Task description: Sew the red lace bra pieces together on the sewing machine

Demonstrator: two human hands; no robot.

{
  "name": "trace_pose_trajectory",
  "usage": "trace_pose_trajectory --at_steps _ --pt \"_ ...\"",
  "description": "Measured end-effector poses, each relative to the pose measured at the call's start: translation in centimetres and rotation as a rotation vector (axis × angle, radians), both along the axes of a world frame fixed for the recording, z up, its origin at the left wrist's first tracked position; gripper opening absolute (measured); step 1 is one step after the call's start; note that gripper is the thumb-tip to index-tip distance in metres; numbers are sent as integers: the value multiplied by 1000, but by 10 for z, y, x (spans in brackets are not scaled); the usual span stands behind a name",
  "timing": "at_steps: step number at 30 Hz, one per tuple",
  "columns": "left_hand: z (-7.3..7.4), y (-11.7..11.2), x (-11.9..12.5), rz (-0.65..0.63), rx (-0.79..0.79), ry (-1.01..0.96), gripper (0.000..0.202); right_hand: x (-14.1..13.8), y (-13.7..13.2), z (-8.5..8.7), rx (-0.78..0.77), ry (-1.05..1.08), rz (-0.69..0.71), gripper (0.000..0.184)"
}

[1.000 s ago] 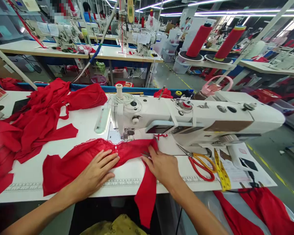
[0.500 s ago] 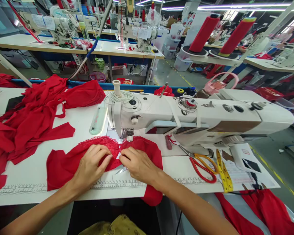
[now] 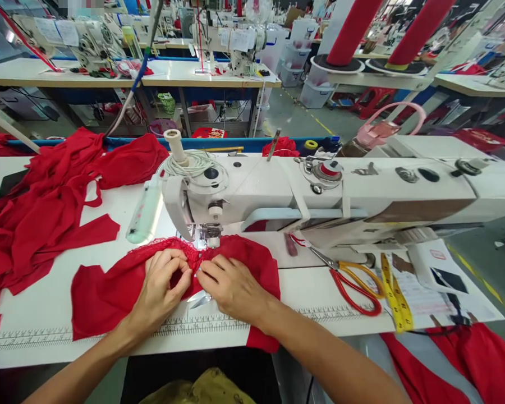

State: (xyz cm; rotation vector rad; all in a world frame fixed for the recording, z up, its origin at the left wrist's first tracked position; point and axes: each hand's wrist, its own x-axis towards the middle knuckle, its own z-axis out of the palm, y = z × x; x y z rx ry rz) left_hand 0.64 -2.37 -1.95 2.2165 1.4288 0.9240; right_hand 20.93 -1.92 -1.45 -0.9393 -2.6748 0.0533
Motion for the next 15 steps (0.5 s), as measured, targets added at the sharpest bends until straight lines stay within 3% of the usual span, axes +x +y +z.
trace_pose_trajectory --at_steps 8,15 --pt "4 -1 -4 -20 54 27 11 1 0 1 -65 -5 -13 43" --pt "0 -24 -19 -203 103 60 17 5 2 -1 -142 91 -11 44"
